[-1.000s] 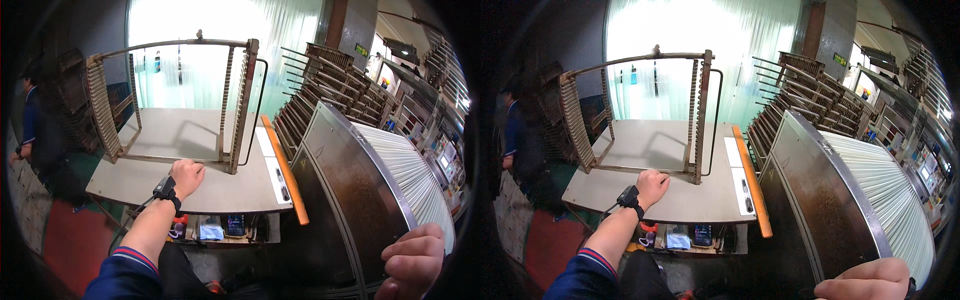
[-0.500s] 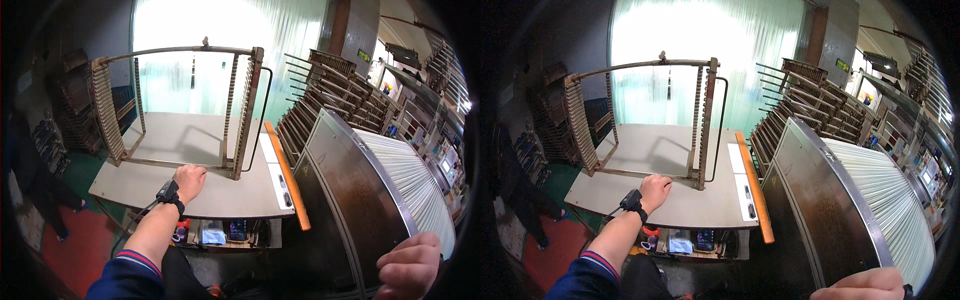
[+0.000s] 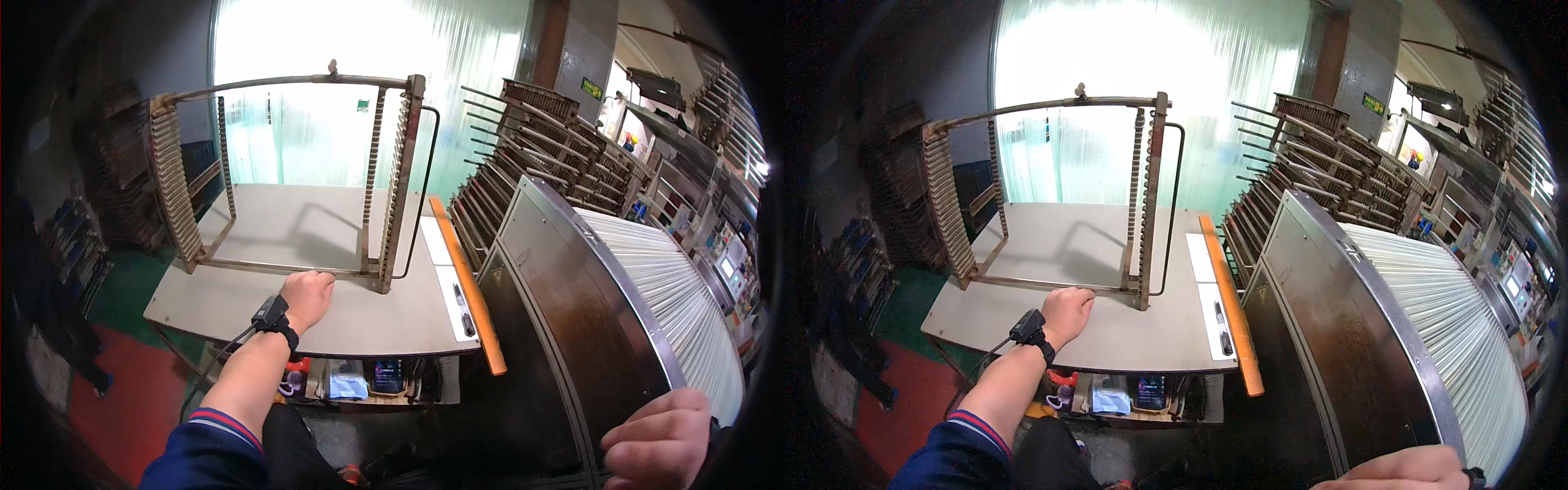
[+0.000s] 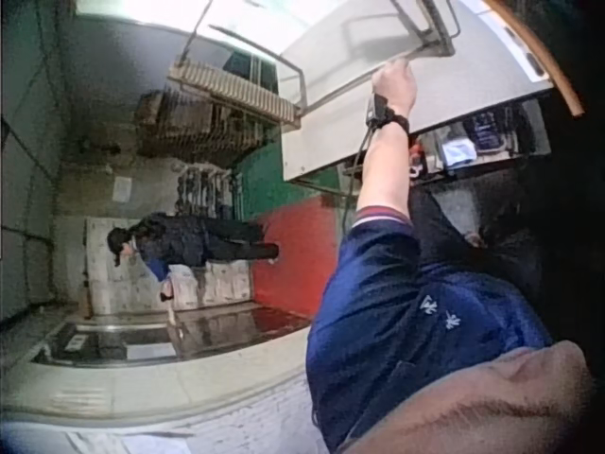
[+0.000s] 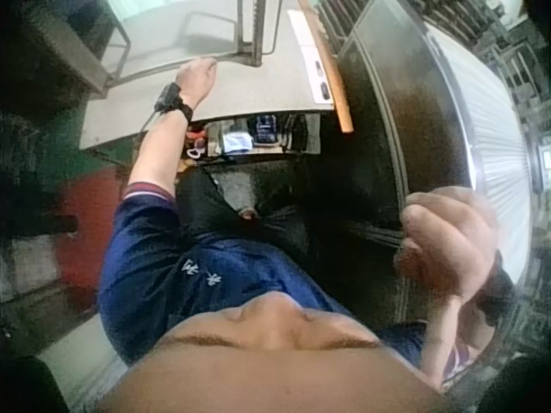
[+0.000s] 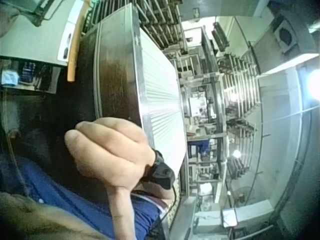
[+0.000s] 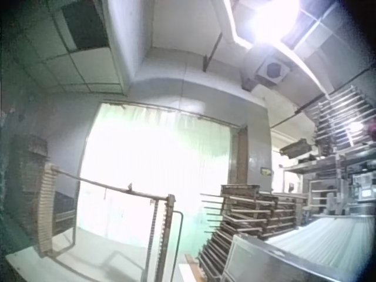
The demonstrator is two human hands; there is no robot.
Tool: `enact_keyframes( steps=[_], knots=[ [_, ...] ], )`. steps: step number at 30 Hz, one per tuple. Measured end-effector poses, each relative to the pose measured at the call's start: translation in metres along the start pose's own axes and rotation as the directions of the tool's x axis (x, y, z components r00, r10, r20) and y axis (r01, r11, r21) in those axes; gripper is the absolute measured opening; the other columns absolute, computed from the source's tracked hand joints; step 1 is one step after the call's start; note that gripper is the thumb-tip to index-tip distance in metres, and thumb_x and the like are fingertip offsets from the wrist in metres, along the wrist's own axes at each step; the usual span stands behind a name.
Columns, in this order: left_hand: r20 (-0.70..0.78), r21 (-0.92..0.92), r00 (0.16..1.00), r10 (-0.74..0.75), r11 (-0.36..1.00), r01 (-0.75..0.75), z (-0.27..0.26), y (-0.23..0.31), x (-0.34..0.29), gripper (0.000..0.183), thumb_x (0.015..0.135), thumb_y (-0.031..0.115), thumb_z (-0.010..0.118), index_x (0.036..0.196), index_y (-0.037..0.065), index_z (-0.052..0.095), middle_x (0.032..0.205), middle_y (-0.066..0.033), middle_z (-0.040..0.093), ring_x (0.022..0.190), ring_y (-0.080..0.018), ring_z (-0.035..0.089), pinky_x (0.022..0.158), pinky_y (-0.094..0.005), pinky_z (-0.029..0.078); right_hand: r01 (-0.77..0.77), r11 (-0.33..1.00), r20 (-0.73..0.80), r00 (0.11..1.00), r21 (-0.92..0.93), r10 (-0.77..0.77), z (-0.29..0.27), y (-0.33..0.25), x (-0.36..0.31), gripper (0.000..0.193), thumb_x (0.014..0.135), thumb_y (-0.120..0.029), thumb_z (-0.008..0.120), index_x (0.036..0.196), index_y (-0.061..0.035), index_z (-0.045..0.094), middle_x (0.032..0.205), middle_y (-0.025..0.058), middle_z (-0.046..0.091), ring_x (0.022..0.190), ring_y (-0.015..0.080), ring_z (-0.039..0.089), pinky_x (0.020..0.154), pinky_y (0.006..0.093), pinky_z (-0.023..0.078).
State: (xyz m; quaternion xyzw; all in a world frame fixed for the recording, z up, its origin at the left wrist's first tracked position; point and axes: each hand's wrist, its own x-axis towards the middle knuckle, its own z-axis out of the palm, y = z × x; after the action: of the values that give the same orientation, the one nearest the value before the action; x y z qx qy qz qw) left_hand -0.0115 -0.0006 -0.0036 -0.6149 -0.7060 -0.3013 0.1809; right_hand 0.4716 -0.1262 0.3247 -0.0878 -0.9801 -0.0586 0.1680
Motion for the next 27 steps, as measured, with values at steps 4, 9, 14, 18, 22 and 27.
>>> enact_keyframes(
  steps=[4,9,14,18,22,27],
  knots=[
    [0.0,-0.068,1.0,-0.006,0.998,0.006,0.005,-0.005,-0.003,0.01,0.092,0.018,0.071,0.097,0.011,0.076,0.09,-0.0132,0.075,0.089,-0.0351,0.072,0.082,-0.0484,0.056,0.103,0.992,-0.276,0.958,0.077,-0.078,0.024,0.006,0.001,0.026,0.099,-0.02,0.073,0.117,-0.0024,0.064,0.09,0.016,0.072,0.07,0.0286,0.068,0.061,0.0379,0.055],
    [-0.006,-0.069,1.0,-0.029,0.997,0.028,0.003,-0.003,0.003,0.009,0.092,0.015,0.07,0.096,0.008,0.074,0.09,-0.014,0.075,0.089,-0.0371,0.072,0.081,-0.0489,0.057,0.07,0.994,-0.189,0.981,0.088,-0.052,0.026,0.01,-0.011,0.026,0.1,-0.017,0.071,0.119,-0.0019,0.063,0.091,0.0157,0.071,0.069,0.0278,0.067,0.061,0.0382,0.055],
    [-0.047,-0.1,0.999,-0.019,0.995,0.014,0.009,-0.007,0.003,0.009,0.092,0.014,0.07,0.096,0.007,0.074,0.09,-0.0141,0.075,0.089,-0.0371,0.072,0.081,-0.0489,0.056,0.038,0.998,-0.11,0.993,0.045,-0.033,0.021,0.008,-0.002,0.026,0.1,-0.017,0.071,0.12,-0.0015,0.063,0.092,0.0154,0.071,0.071,0.0279,0.067,0.061,0.0375,0.055],
    [-0.034,-0.111,0.999,-0.021,0.994,0.017,0.007,-0.006,0.004,0.009,0.091,0.014,0.071,0.095,0.007,0.074,0.09,-0.0139,0.075,0.09,-0.0368,0.072,0.083,-0.0494,0.056,0.092,0.99,-0.149,0.986,0.104,-0.076,0.026,0.006,-0.001,0.027,0.099,-0.019,0.072,0.117,0.0001,0.064,0.09,0.0154,0.071,0.071,0.0283,0.068,0.061,0.0368,0.055],
    [0.004,-0.107,0.999,-0.036,0.994,0.036,0.003,-0.005,0.003,0.009,0.091,0.014,0.071,0.095,0.007,0.075,0.09,-0.0137,0.075,0.092,-0.0365,0.071,0.084,-0.0501,0.055,0.111,0.987,-0.26,0.962,0.115,-0.078,0.043,0.012,-0.009,0.027,0.099,-0.021,0.073,0.115,0.0004,0.065,0.091,0.016,0.071,0.07,0.0284,0.067,0.061,0.0372,0.055],
    [-0.017,-0.125,0.999,-0.032,0.992,0.029,0.006,-0.005,0.003,0.009,0.091,0.014,0.071,0.095,0.007,0.075,0.091,-0.0138,0.075,0.092,-0.0368,0.071,0.084,-0.05,0.055,0.098,0.988,-0.232,0.97,0.119,-0.069,0.037,0.012,-0.009,0.026,0.099,-0.02,0.072,0.114,0.0002,0.065,0.091,0.016,0.071,0.069,0.0279,0.067,0.061,0.0376,0.055]
  ],
)
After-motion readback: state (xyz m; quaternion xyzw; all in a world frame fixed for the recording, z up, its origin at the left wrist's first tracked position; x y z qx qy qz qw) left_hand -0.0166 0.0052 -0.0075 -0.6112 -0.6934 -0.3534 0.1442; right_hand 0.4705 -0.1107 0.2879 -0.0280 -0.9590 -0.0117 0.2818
